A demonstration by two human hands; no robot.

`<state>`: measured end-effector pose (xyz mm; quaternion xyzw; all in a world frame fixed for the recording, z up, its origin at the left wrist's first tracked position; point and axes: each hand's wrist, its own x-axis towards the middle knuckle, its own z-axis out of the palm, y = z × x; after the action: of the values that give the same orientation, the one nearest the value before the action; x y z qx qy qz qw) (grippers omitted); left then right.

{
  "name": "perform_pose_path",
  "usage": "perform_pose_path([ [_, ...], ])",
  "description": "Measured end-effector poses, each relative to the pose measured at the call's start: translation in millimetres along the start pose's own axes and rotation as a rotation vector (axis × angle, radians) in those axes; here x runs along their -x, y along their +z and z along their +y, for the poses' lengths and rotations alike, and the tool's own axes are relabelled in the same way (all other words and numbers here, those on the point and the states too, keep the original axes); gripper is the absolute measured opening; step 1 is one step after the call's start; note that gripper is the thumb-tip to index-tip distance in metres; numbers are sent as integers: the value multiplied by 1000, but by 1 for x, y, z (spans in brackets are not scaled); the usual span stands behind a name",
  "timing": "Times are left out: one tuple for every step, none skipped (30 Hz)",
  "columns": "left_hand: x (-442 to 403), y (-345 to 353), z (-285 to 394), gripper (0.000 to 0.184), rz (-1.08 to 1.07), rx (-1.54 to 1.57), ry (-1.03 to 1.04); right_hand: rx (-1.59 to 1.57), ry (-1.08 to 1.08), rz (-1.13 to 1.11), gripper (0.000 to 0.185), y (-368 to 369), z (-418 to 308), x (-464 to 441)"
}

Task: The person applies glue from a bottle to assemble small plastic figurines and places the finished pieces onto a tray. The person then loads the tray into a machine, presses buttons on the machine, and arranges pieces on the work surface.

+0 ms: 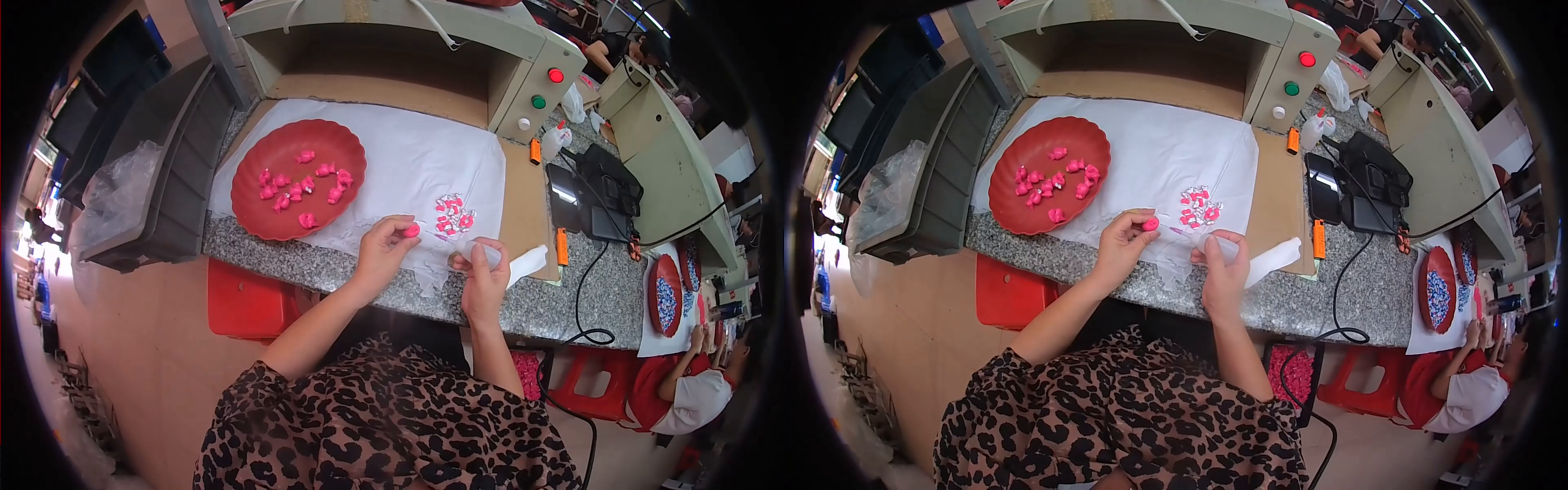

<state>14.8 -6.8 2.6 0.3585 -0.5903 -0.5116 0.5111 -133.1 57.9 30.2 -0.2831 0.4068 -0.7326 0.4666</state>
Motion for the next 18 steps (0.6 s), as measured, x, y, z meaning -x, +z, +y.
perform_pose_path([
  [1, 0, -1, 18, 6, 8, -5, 87, -77, -15, 19, -1, 4, 2],
  [2, 0, -1, 18, 13, -26, 14, 172, -155, -31, 20, -1, 6, 3],
  [2, 0, -1, 17, 19, -62, 31, 178, -148, -31, 20, -1, 8, 4],
  [3, -1, -1, 17, 23, -59, 23, 268, -237, -60, 18, -1, 10, 6],
  [4, -1, 0, 17, 17, -105, 34, 356, -326, -91, 16, -1, 12, 7],
  [3, -1, 0, 17, 9, -152, 47, 359, -320, -90, 16, -1, 13, 7],
  [3, -1, 1, 17, 10, -151, 41, 392, -345, -100, 16, -1, 14, 7],
  [3, -1, 1, 17, 6, -150, 45, 425, -369, -109, 16, -2, 15, 8],
  [3, -1, 1, 17, 2, -150, 49, 427, -364, -107, 16, -3, 16, 7],
  [4, -1, 1, 17, 1, -150, 44, 466, -388, -118, 16, -5, 18, 6],
  [4, 0, 1, 18, 3, -159, 49, 504, -414, -129, 16, -6, 20, 5],
  [4, 0, 2, 18, 5, -169, 55, 505, -412, -127, 16, -8, 23, 3],
  [4, 0, 2, 18, 4, -168, 52, 569, -456, -137, 16, -11, 25, 2],
  [4, 0, 2, 19, 0, -175, 49, 634, -500, -148, 16, -13, 27, 1],
  [3, -1, 2, 19, -5, -181, 43, 636, -497, -148, 16, -12, 26, 1],
  [4, -1, 2, 19, -4, -181, 41, 663, -503, -158, 16, -12, 26, 1],
  [4, -1, 1, 19, -1, -181, 44, 690, -509, -168, 16, -12, 25, 2],
  [4, -1, 1, 20, 1, -181, 49, 691, -507, -168, 16, -12, 25, 2],
])
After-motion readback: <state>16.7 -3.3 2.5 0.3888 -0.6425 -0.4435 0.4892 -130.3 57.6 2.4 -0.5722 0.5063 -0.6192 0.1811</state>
